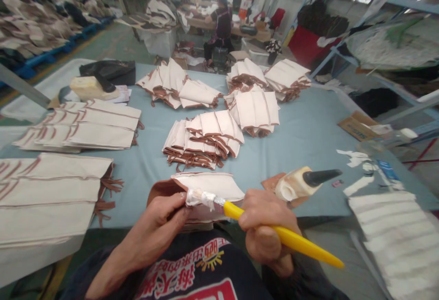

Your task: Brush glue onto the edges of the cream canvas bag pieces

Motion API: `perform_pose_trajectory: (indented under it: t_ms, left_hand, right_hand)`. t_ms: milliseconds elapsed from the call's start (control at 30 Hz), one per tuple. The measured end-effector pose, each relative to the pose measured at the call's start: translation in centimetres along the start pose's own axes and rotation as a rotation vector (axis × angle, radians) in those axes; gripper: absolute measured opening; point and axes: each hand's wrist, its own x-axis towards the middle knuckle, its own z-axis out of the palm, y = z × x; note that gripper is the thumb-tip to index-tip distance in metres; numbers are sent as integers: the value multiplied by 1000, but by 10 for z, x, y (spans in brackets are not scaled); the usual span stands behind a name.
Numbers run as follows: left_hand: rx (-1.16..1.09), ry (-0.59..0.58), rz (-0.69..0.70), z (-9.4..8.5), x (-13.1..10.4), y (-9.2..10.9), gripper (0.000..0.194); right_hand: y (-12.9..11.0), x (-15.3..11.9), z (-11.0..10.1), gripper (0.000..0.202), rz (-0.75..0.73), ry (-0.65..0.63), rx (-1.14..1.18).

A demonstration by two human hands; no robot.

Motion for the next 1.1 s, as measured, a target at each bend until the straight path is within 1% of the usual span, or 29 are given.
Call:
perform_pose_trajectory:
  t_ms: [133, 200, 300, 367, 467, 500, 567, 667, 767, 800, 833, 900, 967, 1033, 1100]
  left_hand:
    - [-22, -15, -9, 2, 4, 1, 30]
    - [-24, -18, -20, 2, 4, 1, 30]
    - [-14, -15, -54, 3, 5, 0, 29]
    - [-17, -27, -66, 4, 6, 1, 29]
    - [-34, -51, -52, 5, 9, 2, 29]
    - [-43, -52, -44, 6, 10, 2, 29]
    - [-73, -48, -35, 5, 13, 2, 27]
    - [-157, -50, -81, 2, 17, 1, 28]
    - [-267, -74, -146, -6, 19, 1, 29]
    - [-297, -85, -154, -8, 20, 1, 29]
    - [-320, -99, -155, -11, 20, 1, 29]
    - [-344, -121, -154, -14, 21, 2, 30]
    - [-349, -143, -162, -15, 22, 2, 31]
    - [-350, -165, -178, -13, 24, 1, 32]
    - [-363, -182, -185, -12, 26, 1, 33]
  right_hand:
    - [1, 0, -2, 32, -93, -69, 2]
    - [4, -1, -6, 32, -66, -60, 18]
    - [10, -3, -17, 28, 37, 20, -9]
    - [12, -5, -22, 26, 90, 17, -21]
    - [8, -4, -19, 26, 77, 0, 67]
    - [6, -3, -17, 26, 93, 20, 112]
    - [4, 2, -13, 29, 180, 89, 198]
    - [8, 11, -14, 34, 319, 218, 245]
    - [19, 21, -23, 37, 342, 345, 242]
    - [23, 24, -26, 37, 337, 368, 253]
    - [26, 27, -28, 37, 335, 366, 268]
    - [28, 32, -30, 36, 339, 299, 304]
    - [26, 39, -26, 36, 349, 176, 341]
    - [25, 49, -18, 37, 367, 47, 386]
    - [26, 60, -7, 39, 392, -46, 425]
